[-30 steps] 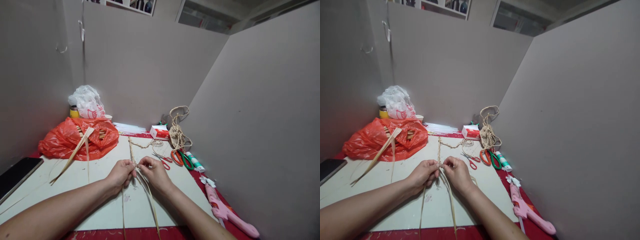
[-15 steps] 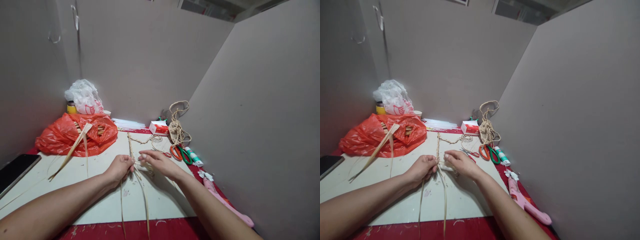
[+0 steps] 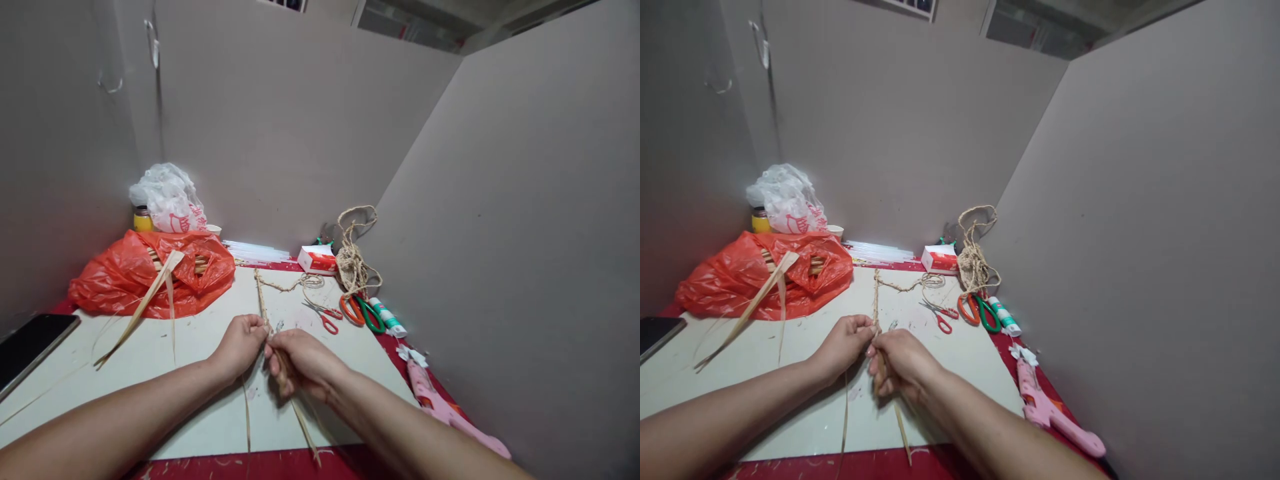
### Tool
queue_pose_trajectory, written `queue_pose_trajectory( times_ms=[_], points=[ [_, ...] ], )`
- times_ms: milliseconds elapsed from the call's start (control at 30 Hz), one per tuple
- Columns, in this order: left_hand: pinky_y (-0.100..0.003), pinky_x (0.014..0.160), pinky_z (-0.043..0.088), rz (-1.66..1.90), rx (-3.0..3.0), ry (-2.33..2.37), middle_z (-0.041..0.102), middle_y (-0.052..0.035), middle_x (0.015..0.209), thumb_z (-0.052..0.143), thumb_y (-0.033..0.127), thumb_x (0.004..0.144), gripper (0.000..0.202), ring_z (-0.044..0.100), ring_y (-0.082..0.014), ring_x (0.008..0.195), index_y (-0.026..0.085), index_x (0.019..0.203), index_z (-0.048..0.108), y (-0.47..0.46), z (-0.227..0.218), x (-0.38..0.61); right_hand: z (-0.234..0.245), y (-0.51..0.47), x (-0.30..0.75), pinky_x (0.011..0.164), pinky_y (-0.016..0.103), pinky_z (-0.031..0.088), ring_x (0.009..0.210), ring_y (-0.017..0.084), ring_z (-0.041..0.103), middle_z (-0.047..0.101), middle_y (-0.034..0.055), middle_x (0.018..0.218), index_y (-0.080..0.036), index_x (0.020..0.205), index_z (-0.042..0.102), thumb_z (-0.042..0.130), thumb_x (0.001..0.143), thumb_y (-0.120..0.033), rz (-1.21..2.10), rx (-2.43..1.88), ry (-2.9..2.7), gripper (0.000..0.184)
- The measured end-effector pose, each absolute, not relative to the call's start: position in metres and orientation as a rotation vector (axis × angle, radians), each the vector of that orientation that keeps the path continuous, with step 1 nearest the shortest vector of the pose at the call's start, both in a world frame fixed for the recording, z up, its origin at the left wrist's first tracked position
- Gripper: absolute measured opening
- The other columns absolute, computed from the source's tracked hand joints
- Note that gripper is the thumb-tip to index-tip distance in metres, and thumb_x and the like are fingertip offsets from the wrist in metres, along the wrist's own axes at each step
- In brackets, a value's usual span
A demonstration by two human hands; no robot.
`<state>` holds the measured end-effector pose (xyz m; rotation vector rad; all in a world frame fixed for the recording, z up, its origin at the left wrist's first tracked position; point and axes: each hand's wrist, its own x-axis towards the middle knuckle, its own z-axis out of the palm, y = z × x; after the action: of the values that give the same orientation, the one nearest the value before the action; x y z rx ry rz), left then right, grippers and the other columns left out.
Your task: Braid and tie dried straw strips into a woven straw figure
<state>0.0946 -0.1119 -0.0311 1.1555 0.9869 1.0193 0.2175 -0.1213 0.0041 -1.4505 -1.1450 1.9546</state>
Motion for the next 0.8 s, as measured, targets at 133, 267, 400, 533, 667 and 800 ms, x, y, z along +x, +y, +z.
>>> queue_pose_trajectory(
  times_ms=[133,267,400,533,667,800],
  points=[
    [-0.018,0.034,0.024,0.989,1.07,1.031,0.044,0.0065,0.038,0.052,0.035,0.075,0.02,0.039,-0.0077,0.028,0.017,0.067,0.048,-0.115,-0.033,0.095,-0.007,-0.138,0.197,0.036,0.02,0.041,0.034,0.009,0.05,0.057,0.0021,0.052,-0.013,0.07,0.052,0.038,0.086,-0.026,1.859,-1.466,-0.86,0.024],
    [-0.018,0.033,0.024,0.984,1.05,1.003,0.044,0.0062,0.037,0.056,0.041,0.074,0.026,0.037,-0.0072,0.028,0.016,0.069,0.05,-0.115,-0.032,0.095,-0.013,-0.138,0.19,0.036,0.02,0.04,0.033,0.008,0.048,0.056,0.0025,0.051,-0.013,0.068,0.05,0.034,0.09,-0.034,1.749,-1.478,-0.798,0.034],
    [-0.018,0.034,0.023,0.968,1.056,0.99,0.046,0.0052,0.036,0.059,0.039,0.072,0.024,0.038,-0.0075,0.028,0.015,0.073,0.054,-0.114,-0.028,0.093,-0.013,-0.135,0.188,0.037,0.021,0.041,0.034,0.009,0.049,0.056,0.0018,0.051,-0.014,0.071,0.05,0.038,0.088,-0.034,1.704,-1.472,-0.9,0.029],
    [-0.017,0.039,0.029,1.043,0.98,0.983,0.057,0.0009,0.051,0.063,0.029,0.067,0.018,0.045,-0.0058,0.037,0.013,0.072,0.056,-0.109,-0.026,0.089,0.008,-0.145,0.195,0.041,0.021,0.041,0.039,0.01,0.051,0.057,0.0014,0.053,-0.014,0.073,0.052,0.041,0.084,-0.034,1.816,-1.453,-1.192,0.026],
    [-0.018,0.035,0.017,0.971,0.91,0.929,0.062,-0.0004,0.063,0.066,0.026,0.062,0.021,0.031,-0.0006,0.034,0.011,0.075,0.059,-0.102,-0.021,0.084,0.044,-0.149,0.224,0.055,0.024,0.041,0.052,0.012,0.053,0.058,0.0034,0.054,-0.013,0.061,0.056,0.055,0.077,-0.043,1.545,-1.437,-1.937,0.035],
    [-0.018,0.034,0.006,0.846,0.887,0.79,0.058,0.0026,0.058,0.068,0.024,0.06,0.026,0.02,0.0013,0.031,0.011,0.08,0.058,-0.098,-0.014,0.079,0.051,-0.127,0.249,0.065,0.027,0.041,0.071,0.017,0.057,0.062,0.0057,0.072,-0.015,0.071,0.06,0.054,0.078,-0.046,0.878,-1.484,-1.791,0.033]
  ],
)
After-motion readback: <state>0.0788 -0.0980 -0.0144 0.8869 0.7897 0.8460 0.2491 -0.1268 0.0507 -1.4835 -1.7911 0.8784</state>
